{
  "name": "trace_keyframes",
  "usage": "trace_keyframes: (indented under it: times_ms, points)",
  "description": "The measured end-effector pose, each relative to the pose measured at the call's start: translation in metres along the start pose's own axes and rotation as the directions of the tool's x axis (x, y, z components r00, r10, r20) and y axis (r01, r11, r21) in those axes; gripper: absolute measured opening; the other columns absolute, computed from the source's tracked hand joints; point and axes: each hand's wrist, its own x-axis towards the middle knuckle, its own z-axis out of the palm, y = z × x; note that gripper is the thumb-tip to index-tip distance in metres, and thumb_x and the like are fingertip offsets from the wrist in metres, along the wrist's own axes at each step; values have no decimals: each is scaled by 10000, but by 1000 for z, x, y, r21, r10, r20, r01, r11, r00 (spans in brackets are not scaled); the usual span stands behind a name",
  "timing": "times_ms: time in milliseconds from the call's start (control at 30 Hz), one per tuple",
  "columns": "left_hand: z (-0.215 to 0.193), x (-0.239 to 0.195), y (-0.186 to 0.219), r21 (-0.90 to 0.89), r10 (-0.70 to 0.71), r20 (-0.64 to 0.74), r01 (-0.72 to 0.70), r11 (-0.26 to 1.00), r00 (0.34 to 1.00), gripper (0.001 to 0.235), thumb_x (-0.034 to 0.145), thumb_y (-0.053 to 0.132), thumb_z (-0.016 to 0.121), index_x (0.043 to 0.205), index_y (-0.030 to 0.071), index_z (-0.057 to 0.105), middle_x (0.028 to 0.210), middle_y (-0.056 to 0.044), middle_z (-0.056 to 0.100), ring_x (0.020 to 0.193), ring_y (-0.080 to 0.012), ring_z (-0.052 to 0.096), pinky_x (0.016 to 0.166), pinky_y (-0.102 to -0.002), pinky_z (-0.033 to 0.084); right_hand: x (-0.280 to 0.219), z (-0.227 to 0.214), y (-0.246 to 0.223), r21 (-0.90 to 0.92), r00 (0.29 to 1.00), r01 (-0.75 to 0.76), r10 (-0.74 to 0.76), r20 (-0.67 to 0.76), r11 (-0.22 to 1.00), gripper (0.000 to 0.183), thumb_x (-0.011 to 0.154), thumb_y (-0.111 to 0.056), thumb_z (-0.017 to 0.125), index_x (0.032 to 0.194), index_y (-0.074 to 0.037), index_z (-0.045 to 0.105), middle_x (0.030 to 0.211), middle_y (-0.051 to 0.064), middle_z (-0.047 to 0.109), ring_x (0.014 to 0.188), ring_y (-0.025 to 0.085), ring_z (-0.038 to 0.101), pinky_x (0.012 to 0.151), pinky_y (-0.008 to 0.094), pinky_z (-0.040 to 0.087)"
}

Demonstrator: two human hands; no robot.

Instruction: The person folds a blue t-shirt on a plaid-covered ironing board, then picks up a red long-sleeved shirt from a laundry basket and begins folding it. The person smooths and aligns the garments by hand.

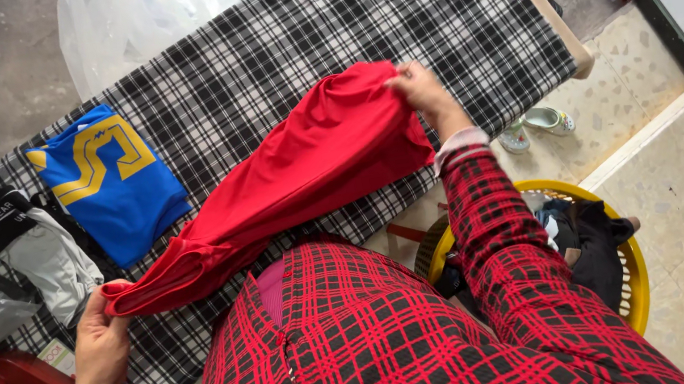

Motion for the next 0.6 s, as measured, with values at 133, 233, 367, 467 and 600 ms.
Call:
trace_keyframes:
  times_ms: [133,233,367,467,600]
  points:
    - [0,4,6,-65,48,-25,-50,997,999,168,1044,166,666,1187,77,665,1109,17,683,1041,-86,626,991,-261,495,-20,-24,-20,192,973,218,-198,-118,957,459,833,-90,757,1256,-172,598,1033,7,654,872,104,620,742,266,489]
    - [1,7,7,-77,29,-18,-30,997,999,176,1026,165,676,1178,78,663,1109,14,687,1038,-89,630,983,-264,496,-45,-26,5,-437,932,193,-303,-199,878,369,816,-159,788,1168,-185,682,966,-3,700,816,153,656,729,323,443]
    - [3,10,2,-19,16,30,-16,1000,999,185,1015,146,672,1182,68,659,1106,16,685,1042,-80,618,983,-255,482,-82,-29,67,-673,858,67,-386,-338,736,262,824,-219,793,1058,-131,718,798,63,677,753,232,665,691,391,507]
    - [0,8,-3,-19,1,63,0,1000,998,175,1026,137,665,1184,62,655,1101,12,686,1038,-79,615,977,-253,480,-97,-30,113,-630,826,94,-414,-383,771,207,818,-196,779,995,-113,711,815,59,686,745,230,675,691,375,542]
    - [-1,12,-5,22,-27,47,26,999,999,167,1043,127,658,1196,61,656,1094,8,684,1020,-78,607,946,-250,473,-101,-9,159,-527,825,74,-349,-445,847,167,813,-183,771,950,-101,722,797,45,720,706,189,696,672,353,561]
